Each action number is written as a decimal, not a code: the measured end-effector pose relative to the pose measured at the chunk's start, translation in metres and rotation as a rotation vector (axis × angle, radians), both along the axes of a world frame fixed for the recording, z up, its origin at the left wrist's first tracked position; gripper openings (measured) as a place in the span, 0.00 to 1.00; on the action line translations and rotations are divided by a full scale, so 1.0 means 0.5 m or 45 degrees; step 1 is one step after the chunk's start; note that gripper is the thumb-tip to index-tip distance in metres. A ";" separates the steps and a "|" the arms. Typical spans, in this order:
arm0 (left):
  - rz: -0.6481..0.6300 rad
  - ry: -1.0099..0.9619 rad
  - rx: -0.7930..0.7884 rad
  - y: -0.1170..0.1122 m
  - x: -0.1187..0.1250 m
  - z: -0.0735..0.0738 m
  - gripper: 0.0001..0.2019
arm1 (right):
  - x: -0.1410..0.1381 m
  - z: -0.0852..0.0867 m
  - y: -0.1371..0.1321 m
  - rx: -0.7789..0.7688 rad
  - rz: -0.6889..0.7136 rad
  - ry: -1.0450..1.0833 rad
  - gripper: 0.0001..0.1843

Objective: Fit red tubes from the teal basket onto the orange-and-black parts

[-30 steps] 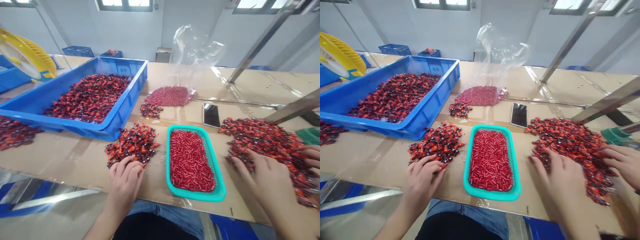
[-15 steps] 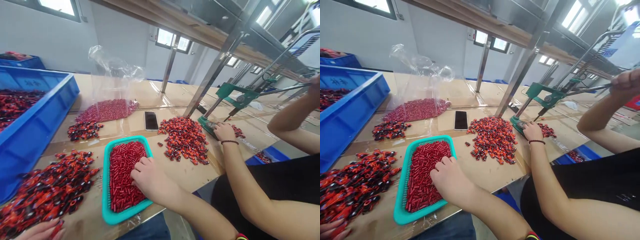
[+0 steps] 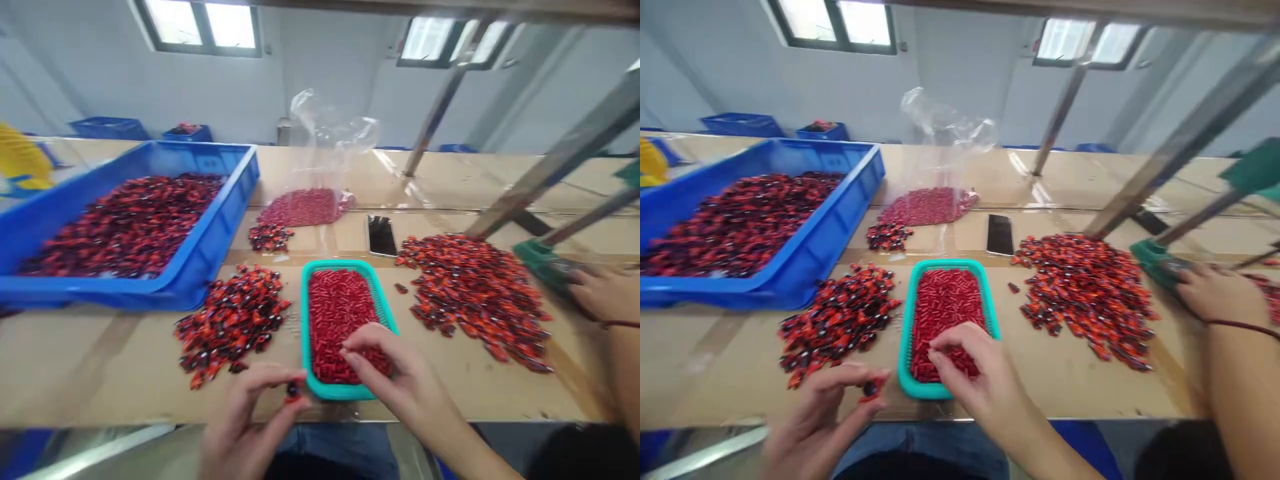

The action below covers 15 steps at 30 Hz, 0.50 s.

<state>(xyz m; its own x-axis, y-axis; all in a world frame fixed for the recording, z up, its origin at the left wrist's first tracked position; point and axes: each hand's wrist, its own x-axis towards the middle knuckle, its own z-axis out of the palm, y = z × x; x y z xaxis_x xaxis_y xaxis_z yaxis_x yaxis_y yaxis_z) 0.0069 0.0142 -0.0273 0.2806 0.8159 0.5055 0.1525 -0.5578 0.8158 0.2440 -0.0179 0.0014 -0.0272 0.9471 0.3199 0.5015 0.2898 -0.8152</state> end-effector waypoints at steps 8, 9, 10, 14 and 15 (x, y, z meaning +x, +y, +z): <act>-0.037 -0.014 0.134 -0.009 0.031 0.035 0.05 | -0.067 0.019 -0.024 0.203 0.257 0.351 0.13; -0.036 -0.024 0.145 -0.012 0.030 0.034 0.06 | -0.071 0.021 -0.023 0.240 0.255 0.320 0.14; -0.028 -0.038 0.154 -0.015 0.030 0.033 0.06 | -0.074 0.022 -0.022 0.275 0.251 0.284 0.15; 0.023 -0.006 0.241 -0.019 0.028 0.034 0.08 | -0.074 0.021 -0.016 0.344 0.216 0.097 0.14; 0.041 0.043 0.278 -0.019 0.027 0.037 0.08 | -0.073 0.020 -0.014 0.346 0.203 0.059 0.13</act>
<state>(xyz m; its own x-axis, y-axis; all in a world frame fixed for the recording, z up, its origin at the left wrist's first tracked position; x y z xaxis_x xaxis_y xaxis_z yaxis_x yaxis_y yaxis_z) 0.0202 0.0050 -0.0087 0.2760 0.6966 0.6622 0.1979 -0.7154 0.6701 0.2077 -0.0249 0.0115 -0.1481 0.8115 0.5653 0.3963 0.5724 -0.7178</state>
